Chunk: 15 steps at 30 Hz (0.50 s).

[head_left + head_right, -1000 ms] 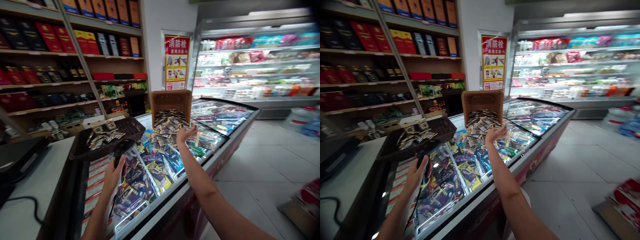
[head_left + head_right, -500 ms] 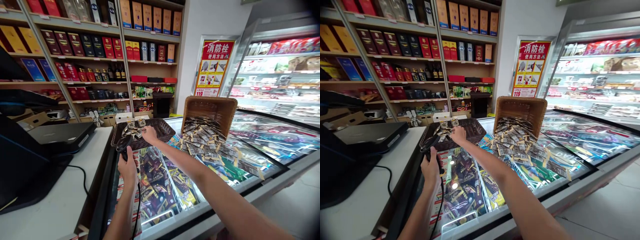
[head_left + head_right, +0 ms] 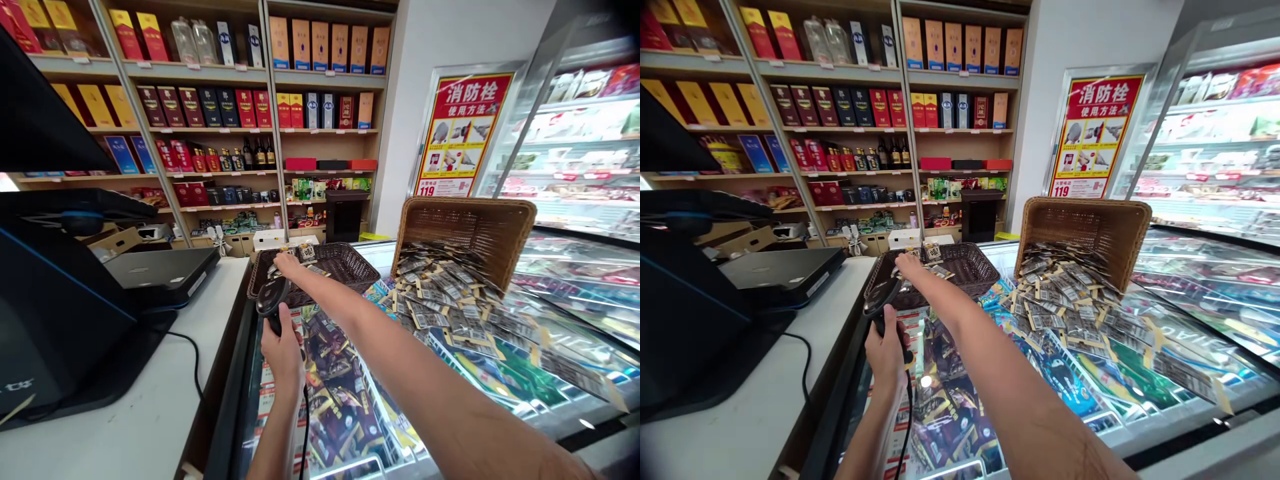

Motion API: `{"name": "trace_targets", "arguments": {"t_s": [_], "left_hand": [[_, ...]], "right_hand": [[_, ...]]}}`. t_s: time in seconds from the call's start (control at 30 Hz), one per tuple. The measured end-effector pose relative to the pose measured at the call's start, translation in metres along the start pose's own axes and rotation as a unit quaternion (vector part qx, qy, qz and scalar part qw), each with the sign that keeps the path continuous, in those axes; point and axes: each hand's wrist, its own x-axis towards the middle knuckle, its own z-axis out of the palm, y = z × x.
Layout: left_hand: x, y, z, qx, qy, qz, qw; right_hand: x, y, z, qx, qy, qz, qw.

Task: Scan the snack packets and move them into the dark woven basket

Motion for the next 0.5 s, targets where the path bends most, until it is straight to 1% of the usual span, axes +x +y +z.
{"name": "trace_targets", "arguments": {"t_s": [0.07,0.13,0.2,0.27,0.33,0.43,0.5], "left_hand": [[-0.001,0.001,0.002,-0.015,0.005,0.000,1.000],[-0.002,0.002,0.005,-0.027,0.003,-0.003,1.000],[-0.003,0.002,0.007,-0.039,-0.003,-0.003,0.999],[-0.003,0.002,0.008,-0.045,-0.009,0.002,0.999],[-0.003,0.000,0.010,-0.050,-0.020,0.005,0.999],[-0.005,-0.001,0.014,-0.061,-0.045,-0.004,0.997],[-0.008,0.000,0.017,-0.067,-0.068,-0.009,0.995]], "right_hand": [[-0.012,0.011,-0.005,0.011,0.019,0.025,0.999],[-0.029,0.025,-0.014,0.041,0.059,0.058,0.996],[-0.051,0.043,-0.025,0.132,0.117,0.091,0.980],[-0.081,0.064,-0.035,0.259,0.180,0.120,0.941],[-0.120,0.086,-0.043,0.353,0.230,0.131,0.898],[-0.188,0.114,-0.049,0.414,0.283,0.121,0.857],[-0.231,0.127,-0.048,0.425,0.325,0.113,0.837]]}}
